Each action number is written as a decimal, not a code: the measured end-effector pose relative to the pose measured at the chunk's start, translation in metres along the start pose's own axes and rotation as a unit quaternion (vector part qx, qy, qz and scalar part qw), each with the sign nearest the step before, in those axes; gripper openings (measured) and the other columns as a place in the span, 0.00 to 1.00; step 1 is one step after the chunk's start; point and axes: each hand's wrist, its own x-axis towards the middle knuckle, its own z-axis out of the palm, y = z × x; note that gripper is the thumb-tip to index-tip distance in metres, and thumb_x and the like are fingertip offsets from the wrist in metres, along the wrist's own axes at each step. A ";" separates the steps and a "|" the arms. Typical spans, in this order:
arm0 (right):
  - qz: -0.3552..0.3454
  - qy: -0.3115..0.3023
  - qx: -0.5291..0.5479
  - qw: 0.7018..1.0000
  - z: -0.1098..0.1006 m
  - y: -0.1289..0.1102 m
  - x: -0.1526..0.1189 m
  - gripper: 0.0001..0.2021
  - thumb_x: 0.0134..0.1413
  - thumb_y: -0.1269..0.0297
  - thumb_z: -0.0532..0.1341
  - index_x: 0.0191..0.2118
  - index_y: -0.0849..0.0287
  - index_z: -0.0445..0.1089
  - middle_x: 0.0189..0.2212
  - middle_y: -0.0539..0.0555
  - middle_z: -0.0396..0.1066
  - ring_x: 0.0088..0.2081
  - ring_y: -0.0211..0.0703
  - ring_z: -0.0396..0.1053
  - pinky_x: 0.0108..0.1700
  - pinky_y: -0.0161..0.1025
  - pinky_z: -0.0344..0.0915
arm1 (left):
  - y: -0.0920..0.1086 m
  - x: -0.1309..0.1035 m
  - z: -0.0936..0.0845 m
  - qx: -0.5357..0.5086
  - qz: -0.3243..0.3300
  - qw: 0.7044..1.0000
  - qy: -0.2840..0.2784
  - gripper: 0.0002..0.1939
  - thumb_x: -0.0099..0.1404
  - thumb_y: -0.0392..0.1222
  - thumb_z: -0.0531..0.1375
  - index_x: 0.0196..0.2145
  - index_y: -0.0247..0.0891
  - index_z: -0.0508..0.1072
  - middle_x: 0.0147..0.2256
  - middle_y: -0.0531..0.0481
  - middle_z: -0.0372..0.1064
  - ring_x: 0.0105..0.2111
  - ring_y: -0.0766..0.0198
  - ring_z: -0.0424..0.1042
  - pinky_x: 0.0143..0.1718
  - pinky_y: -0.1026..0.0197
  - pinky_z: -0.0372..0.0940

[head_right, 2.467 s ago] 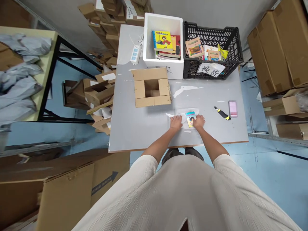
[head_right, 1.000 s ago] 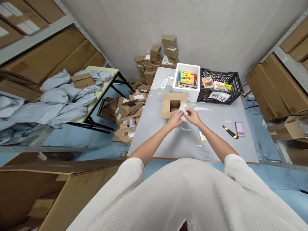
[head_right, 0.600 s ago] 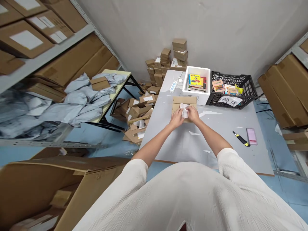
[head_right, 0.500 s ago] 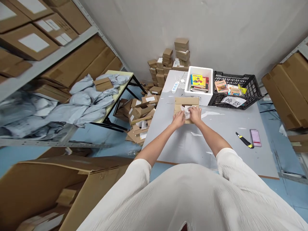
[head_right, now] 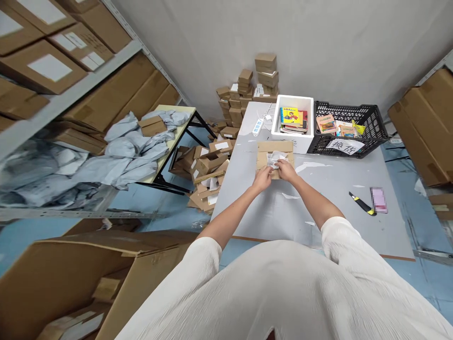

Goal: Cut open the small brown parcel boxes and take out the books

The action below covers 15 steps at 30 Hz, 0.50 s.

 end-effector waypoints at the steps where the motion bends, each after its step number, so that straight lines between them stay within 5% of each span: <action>1: -0.006 0.014 0.003 1.000 -0.004 0.001 -0.005 0.24 0.61 0.72 0.57 0.59 0.57 0.81 0.63 0.62 0.75 0.64 0.59 0.71 0.69 0.56 0.67 | 0.005 0.000 0.002 0.000 0.008 1.000 -0.003 0.25 0.66 0.25 0.56 0.56 0.43 0.78 0.52 0.42 0.76 0.55 0.49 0.73 0.60 0.49 0.66; 7: 0.019 0.090 0.020 0.996 -0.042 0.027 -0.059 0.23 0.61 0.73 0.56 0.55 0.56 0.82 0.57 0.61 0.77 0.60 0.57 0.72 0.67 0.55 0.69 | 0.052 0.001 0.031 -0.008 0.068 0.997 -0.030 0.24 0.67 0.25 0.53 0.54 0.43 0.78 0.53 0.42 0.76 0.56 0.49 0.72 0.60 0.48 0.66; 15: 0.149 0.091 -0.001 0.985 -0.080 0.093 -0.174 0.22 0.62 0.73 0.55 0.54 0.57 0.82 0.55 0.60 0.78 0.57 0.54 0.74 0.65 0.51 0.70 | 0.110 -0.001 0.100 -0.017 0.133 0.984 -0.120 0.26 0.67 0.27 0.54 0.58 0.42 0.78 0.58 0.41 0.75 0.59 0.49 0.72 0.64 0.47 0.65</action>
